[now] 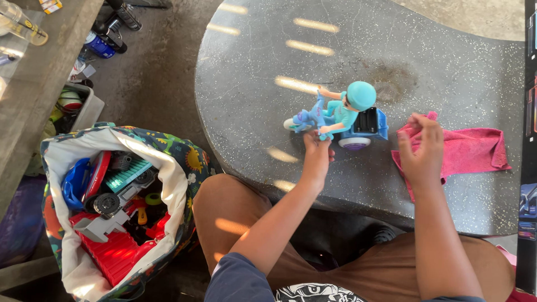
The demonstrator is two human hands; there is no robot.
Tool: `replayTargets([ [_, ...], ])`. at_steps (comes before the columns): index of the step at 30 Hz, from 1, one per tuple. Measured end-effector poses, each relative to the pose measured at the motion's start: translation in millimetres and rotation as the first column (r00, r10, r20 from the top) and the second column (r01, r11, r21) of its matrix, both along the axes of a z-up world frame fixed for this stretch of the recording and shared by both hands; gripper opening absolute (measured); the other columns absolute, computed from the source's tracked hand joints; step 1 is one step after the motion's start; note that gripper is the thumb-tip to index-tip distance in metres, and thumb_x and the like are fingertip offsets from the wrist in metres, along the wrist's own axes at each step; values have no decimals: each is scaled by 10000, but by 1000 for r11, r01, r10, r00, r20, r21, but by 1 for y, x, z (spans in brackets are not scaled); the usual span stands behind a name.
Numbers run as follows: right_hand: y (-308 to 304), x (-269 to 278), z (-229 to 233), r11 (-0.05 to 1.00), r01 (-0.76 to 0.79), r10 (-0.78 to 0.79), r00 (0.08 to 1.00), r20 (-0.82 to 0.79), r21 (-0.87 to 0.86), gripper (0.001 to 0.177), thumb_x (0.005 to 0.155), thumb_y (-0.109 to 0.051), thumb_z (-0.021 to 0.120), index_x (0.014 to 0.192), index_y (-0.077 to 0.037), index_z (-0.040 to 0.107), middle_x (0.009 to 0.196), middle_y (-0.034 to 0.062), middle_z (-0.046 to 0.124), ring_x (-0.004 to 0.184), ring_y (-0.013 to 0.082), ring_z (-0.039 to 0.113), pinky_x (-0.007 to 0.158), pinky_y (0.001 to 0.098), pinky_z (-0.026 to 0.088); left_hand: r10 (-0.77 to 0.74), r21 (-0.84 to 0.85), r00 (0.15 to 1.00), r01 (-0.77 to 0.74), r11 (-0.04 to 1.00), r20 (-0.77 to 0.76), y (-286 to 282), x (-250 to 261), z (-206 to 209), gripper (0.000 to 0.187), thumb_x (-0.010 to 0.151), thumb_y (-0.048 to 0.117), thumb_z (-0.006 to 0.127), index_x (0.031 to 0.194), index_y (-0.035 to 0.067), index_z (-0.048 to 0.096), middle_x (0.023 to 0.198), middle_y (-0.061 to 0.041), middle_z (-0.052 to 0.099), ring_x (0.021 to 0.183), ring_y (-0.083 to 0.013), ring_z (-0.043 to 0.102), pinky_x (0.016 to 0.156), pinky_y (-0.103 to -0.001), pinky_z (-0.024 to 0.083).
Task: The person cleans a blue toy motorcycle by wiping its various surfaces with a cloth.
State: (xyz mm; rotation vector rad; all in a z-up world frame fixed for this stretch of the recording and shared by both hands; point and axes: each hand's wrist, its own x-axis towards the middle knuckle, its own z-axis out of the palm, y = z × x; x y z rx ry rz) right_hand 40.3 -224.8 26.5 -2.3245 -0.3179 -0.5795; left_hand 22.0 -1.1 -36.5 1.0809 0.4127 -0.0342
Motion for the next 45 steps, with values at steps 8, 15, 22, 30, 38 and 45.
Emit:
replayTargets([
  [8, 18, 6, 5, 931, -209, 133, 958, -255, -299, 581, 878, -289, 747, 1389, -69, 577, 1291, 106, 628, 1194, 280, 608, 1207, 507, 260, -408, 942, 906, 226, 250, -109, 45, -1, 47, 494, 1046, 431, 626, 1299, 36, 470, 1226, -168, 603, 1098, -365, 652, 931, -522, 510],
  [15, -12, -9, 43, 937, -344, 329, 805, -494, 63, 325, 910, -227, 681, 1204, -90, 707, 1081, 79, 759, 1006, 184, 712, 888, 364, 532, -303, 880, 937, -11, 474, 175, 63, -3, 77, 640, 925, 378, 723, 1312, -42, 435, 1202, -248, 599, 1093, -444, 635, 883, -528, 517],
  [22, -164, -10, 13, 864, 71, -229, 937, -264, -498, 358, 1040, -202, 650, 1397, -211, 668, 1197, 181, 647, 1124, 358, 617, 1063, 437, 498, -334, 831, 932, 72, 552, 141, 59, -3, 72, 693, 938, 387, 689, 1401, -2, 351, 1300, -264, 562, 1091, -474, 658, 851, -534, 544],
  [30, -185, 1, -32, 740, -30, -425, 753, -502, -672, 852, 667, -387, 831, 1473, -335, 561, 1437, 92, 566, 1280, 364, 549, 973, 591, 369, -380, 832, 912, 88, 549, 154, 52, -9, 72, 755, 930, 416, 697, 1454, 32, 313, 1397, -264, 542, 1150, -479, 647, 876, -535, 545],
  [38, -220, 5, -63, 975, 223, -182, 798, -574, 1, 397, 1214, -256, 482, 1006, 36, 655, 799, 171, 702, 759, 297, 664, 745, 484, 509, -454, 731, 880, 216, 647, 142, 48, -8, 74, 797, 931, 351, 637, 1535, 37, 222, 1456, -249, 484, 1121, -421, 695, 908, -489, 569],
  [45, -239, 24, -61, 961, 276, -240, 856, -457, 13, 332, 1182, -176, 439, 1026, 69, 601, 874, 191, 633, 805, 297, 643, 716, 466, 528, -385, 971, 903, -118, 208, 192, 59, -19, 100, 708, 832, 407, 765, 1301, -3, 429, 1279, -243, 537, 1175, -413, 534, 923, -501, 486],
])
